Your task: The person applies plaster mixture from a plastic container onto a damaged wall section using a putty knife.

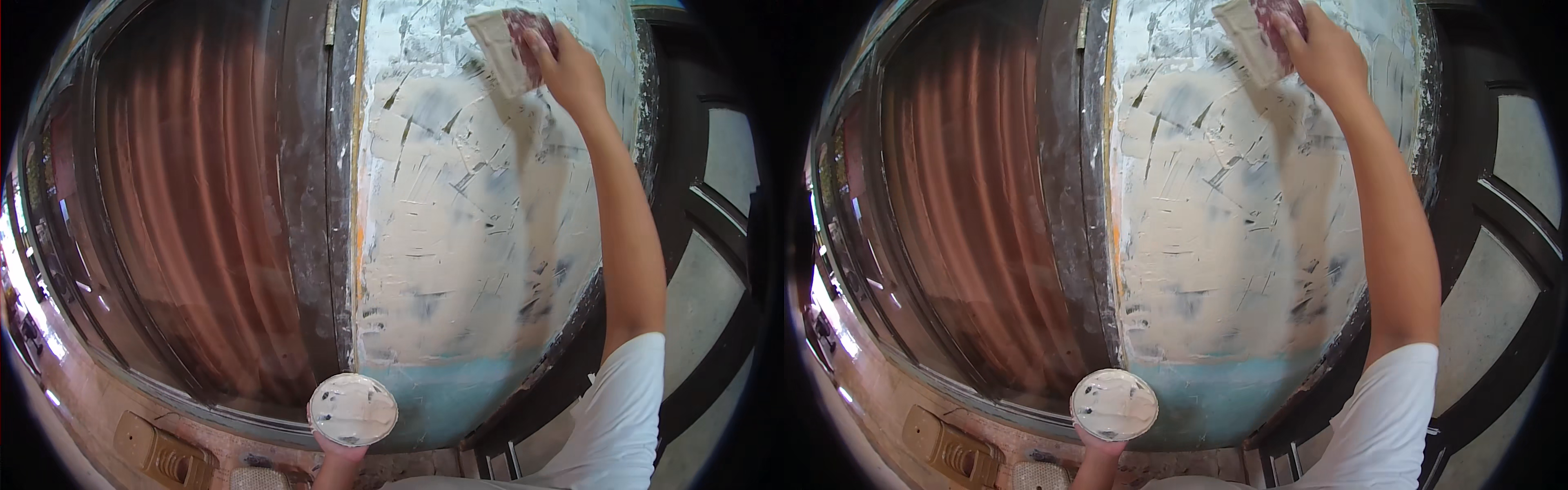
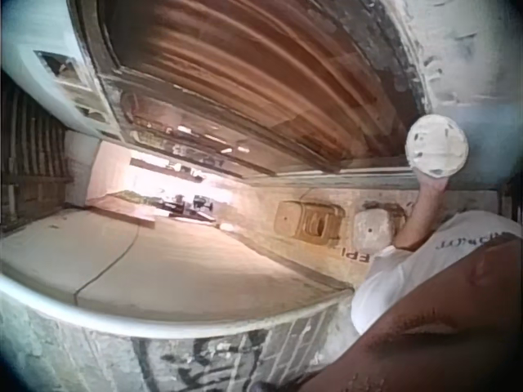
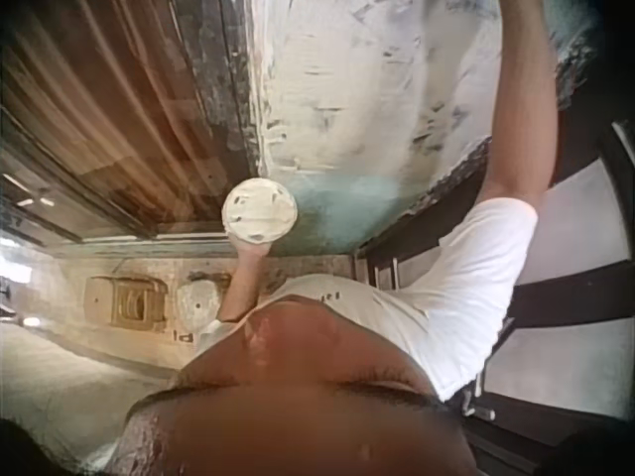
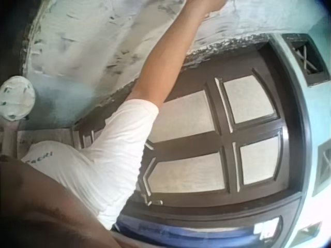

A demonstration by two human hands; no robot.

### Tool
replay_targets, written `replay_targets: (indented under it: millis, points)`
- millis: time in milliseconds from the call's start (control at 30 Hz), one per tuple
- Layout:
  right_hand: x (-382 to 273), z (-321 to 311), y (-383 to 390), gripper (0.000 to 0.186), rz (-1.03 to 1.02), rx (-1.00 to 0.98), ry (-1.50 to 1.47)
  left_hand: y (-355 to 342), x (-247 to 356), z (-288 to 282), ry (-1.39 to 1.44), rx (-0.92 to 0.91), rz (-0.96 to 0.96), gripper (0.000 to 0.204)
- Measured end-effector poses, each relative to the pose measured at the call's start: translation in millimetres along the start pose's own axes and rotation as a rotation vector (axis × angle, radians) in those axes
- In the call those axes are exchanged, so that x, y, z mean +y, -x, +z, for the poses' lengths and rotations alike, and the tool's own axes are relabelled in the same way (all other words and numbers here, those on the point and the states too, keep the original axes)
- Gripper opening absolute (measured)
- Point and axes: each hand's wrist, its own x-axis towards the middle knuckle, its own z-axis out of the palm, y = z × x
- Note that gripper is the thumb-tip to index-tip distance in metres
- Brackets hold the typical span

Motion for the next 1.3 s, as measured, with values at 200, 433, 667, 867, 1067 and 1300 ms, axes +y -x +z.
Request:
replay_targets:
  millis: [200,433,667,867,1067,1300]
  points:
    - [-93,-24,253,0.038,0.172,-0.737,-0.7,6,6,-9,0.001,0.045,-0.06,0.068]
    - [-90,-40,476,0.024,0.795,-1.082,-1.1,13,-40,-11,-0.141,0.027,-0.242,0.069]
    - [-98,-68,459,0.032,0.309,-1.09,-0.85,46,-91,-20,-0.067,0.091,-0.342,0.066]
    - [-81,-107,486,0.032,0.275,-1.111,-0.921,91,-128,-15,0.02,0.037,-0.342,0.062]
    - [-77,-151,487,0.037,0.284,-1.241,-1.012,142,-151,-18,-0.127,0.114,-0.221,0.061]
    - [-83,-172,475,0.034,0.229,-1.242,-0.96,161,-148,-3,-0.028,0.12,-0.244,0.057]
